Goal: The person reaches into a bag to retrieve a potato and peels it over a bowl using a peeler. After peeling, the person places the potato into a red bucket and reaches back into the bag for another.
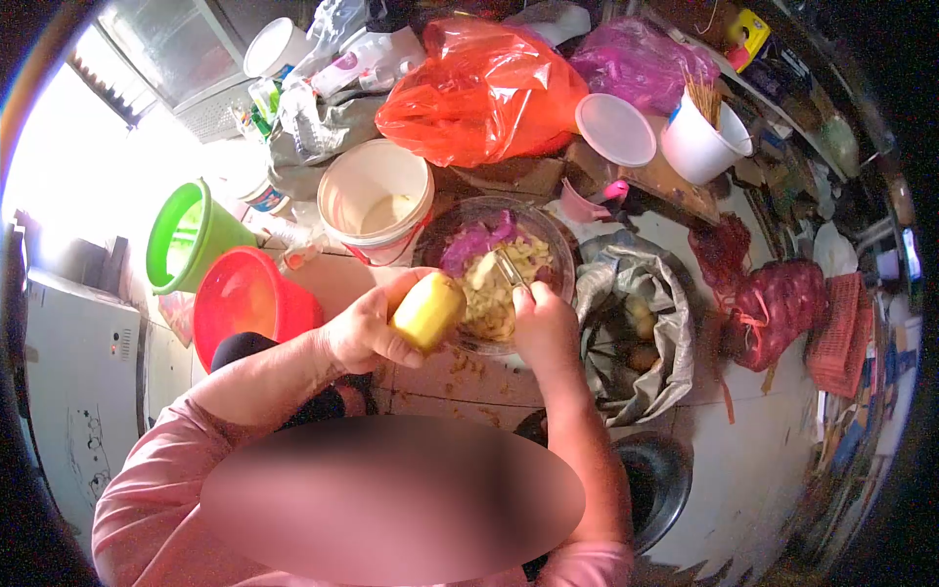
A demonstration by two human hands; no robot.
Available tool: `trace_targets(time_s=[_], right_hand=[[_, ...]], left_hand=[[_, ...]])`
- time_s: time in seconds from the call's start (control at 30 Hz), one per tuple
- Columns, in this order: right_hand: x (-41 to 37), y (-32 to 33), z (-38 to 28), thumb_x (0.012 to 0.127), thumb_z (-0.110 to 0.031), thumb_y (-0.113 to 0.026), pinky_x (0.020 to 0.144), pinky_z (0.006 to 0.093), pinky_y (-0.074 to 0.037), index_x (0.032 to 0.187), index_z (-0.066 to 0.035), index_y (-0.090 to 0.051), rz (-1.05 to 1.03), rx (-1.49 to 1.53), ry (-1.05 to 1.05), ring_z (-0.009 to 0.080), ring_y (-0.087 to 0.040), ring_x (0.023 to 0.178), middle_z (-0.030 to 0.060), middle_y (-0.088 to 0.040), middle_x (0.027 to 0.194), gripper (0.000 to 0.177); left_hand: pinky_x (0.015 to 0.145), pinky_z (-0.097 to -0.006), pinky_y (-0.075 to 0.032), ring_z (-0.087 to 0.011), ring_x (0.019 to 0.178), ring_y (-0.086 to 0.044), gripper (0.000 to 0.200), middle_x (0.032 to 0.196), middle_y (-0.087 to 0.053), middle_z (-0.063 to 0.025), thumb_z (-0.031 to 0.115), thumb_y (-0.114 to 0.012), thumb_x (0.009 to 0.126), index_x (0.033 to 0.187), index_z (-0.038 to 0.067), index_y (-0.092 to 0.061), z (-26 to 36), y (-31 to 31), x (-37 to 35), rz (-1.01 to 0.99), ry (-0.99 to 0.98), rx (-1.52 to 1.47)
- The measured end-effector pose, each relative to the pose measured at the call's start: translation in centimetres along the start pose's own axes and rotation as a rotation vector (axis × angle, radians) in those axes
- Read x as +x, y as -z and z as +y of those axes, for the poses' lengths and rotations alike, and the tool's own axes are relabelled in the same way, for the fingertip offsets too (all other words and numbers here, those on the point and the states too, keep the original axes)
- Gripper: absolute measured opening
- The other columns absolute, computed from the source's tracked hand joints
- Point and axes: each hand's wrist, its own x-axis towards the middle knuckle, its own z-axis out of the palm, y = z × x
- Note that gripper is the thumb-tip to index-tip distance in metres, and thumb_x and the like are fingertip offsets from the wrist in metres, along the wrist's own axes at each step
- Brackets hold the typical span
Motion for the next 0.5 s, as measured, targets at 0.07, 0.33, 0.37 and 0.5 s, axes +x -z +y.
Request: trace_targets(time_s=[0.07,0.33,0.37,0.5], right_hand=[[-0.3,0.2,-0.4,0.097,-0.031,-0.051,0.069,0.0479,-0.048,0.088,0.0,-0.059,-0.046,0.067,-0.05,0.0452,-0.062,0.08,0.0255,-0.063,0.081,0.033],[-4.2,-1.2,-4.0,0.096,-0.03,-0.055,0.063,0.0505,-0.048,0.092,-0.006,-0.057,0.058,0.049,0.473,0.0441,-0.063,0.074,0.0209,-0.064,0.075,0.025],[-4.2,-1.4,-3.7,0.096,-0.029,-0.055,0.063,0.0512,-0.048,0.091,-0.005,-0.057,0.068,0.057,0.459,0.0444,-0.062,0.074,0.0213,-0.064,0.076,0.024],[-2.8,-0.4,-3.3,0.095,-0.024,-0.056,0.064,0.0521,-0.047,0.089,-0.003,-0.056,-0.004,0.054,0.269,0.0463,-0.061,0.076,0.0242,-0.063,0.076,0.022]], left_hand=[[0.082,-0.0298,-0.049,-0.0163,0.097,-0.059,0.083,0.11,-0.059,-0.0032,-0.004,-0.076,0.059,0.135,0.009,-0.044,-0.1,0.2,-0.2,0.08,-0.028,0.086],[0.073,-0.0332,-0.056,-0.0199,0.095,-0.063,0.086,0.109,-0.06,-0.0053,-0.013,-0.07,0.059,0.137,0.008,-0.04,0.6,1.1,0.5,0.271,0.143,0.209],[0.073,-0.0332,-0.056,-0.0199,0.095,-0.063,0.086,0.109,-0.06,-0.0053,-0.013,-0.07,0.059,0.137,0.008,-0.04,0.3,1.1,0.4,0.27,0.147,0.208],[0.07,-0.0322,-0.057,-0.0193,0.093,-0.064,0.083,0.108,-0.06,-0.0056,-0.014,-0.069,0.059,0.135,0.006,-0.041,-0.9,1.6,0.7,0.241,0.119,0.182]])
